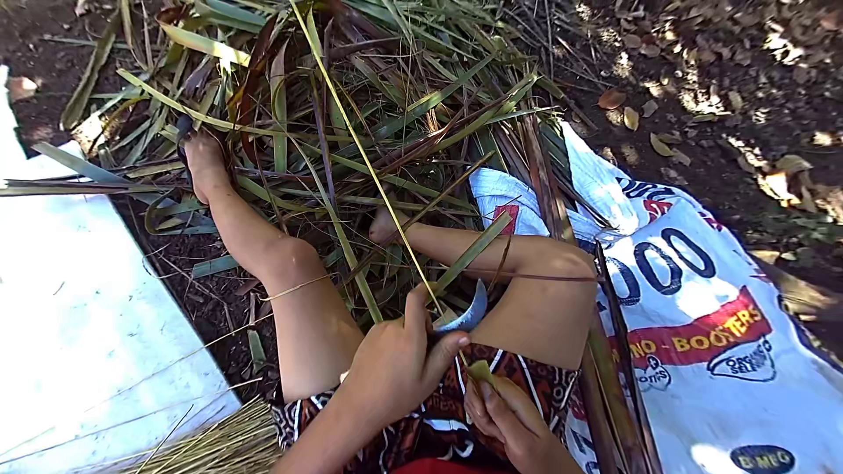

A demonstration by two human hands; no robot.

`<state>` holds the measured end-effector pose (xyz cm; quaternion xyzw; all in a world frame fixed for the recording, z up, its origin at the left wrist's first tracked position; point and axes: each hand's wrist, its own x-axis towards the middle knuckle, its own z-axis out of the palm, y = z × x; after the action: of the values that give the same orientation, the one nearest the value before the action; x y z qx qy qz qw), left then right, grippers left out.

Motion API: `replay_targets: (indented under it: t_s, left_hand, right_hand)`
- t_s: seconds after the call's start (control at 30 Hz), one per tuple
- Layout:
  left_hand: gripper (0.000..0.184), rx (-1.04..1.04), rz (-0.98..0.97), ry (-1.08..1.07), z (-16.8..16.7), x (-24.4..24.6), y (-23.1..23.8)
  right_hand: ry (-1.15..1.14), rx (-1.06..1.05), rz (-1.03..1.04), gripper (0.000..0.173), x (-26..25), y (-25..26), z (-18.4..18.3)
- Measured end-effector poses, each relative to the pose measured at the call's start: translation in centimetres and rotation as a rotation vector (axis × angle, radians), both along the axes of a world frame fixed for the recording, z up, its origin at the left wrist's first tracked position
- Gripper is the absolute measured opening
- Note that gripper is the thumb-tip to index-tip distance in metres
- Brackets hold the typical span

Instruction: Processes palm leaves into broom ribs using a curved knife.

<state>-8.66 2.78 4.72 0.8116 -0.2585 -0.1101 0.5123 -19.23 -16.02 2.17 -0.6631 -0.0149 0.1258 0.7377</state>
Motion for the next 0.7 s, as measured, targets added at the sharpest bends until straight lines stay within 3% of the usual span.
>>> replay_targets:
  t_s: [0.07, 0.17, 0.27, 0.37, 0.5, 0.57, 0.63, 0.7]
  left_hand:
    - [0.053, -0.04, -0.024, 0.107, -0.1, 0.9, 0.1]
    - [0.025, -0.321, -0.068, 0.283, 0.0, 3.2, 1.3]
    - [0.015, -0.389, -0.09, 0.446, 0.9, 4.8, 2.0]
    - [0.013, -0.449, -0.022, 0.467, 1.4, 4.8, 2.1]
    - [0.029, -0.517, 0.423, 0.357, 1.8, 6.1, 3.3]
    - [0.033, -0.524, 0.545, 0.329, 1.4, 7.3, 4.3]
    - [0.035, -0.554, 0.538, 0.375, 1.1, 8.2, 5.5]
    - [0.031, -0.567, 0.442, 0.425, 1.4, 8.3, 6.3]
  right_hand:
    - [-0.061, -0.055, 0.058, 0.039, -0.3, -0.5, -0.6]
    - [-0.058, -0.063, 0.112, 0.039, -1.1, -1.2, -0.5]
    - [-0.056, -0.023, 0.122, 0.041, -1.3, -1.5, 0.2]
    - [-0.072, -0.01, 0.125, 0.041, -1.3, -1.0, 0.8]
    - [-0.065, -0.047, 0.158, 0.044, -2.4, -0.8, 0.2]
    - [-0.015, -0.071, 0.177, 0.043, -3.2, -0.9, -0.3]
    - [0.104, -0.144, 0.184, 0.039, -2.9, -0.9, 0.6]
    - [0.324, -0.294, 0.203, 0.024, -0.9, -0.4, 2.9]
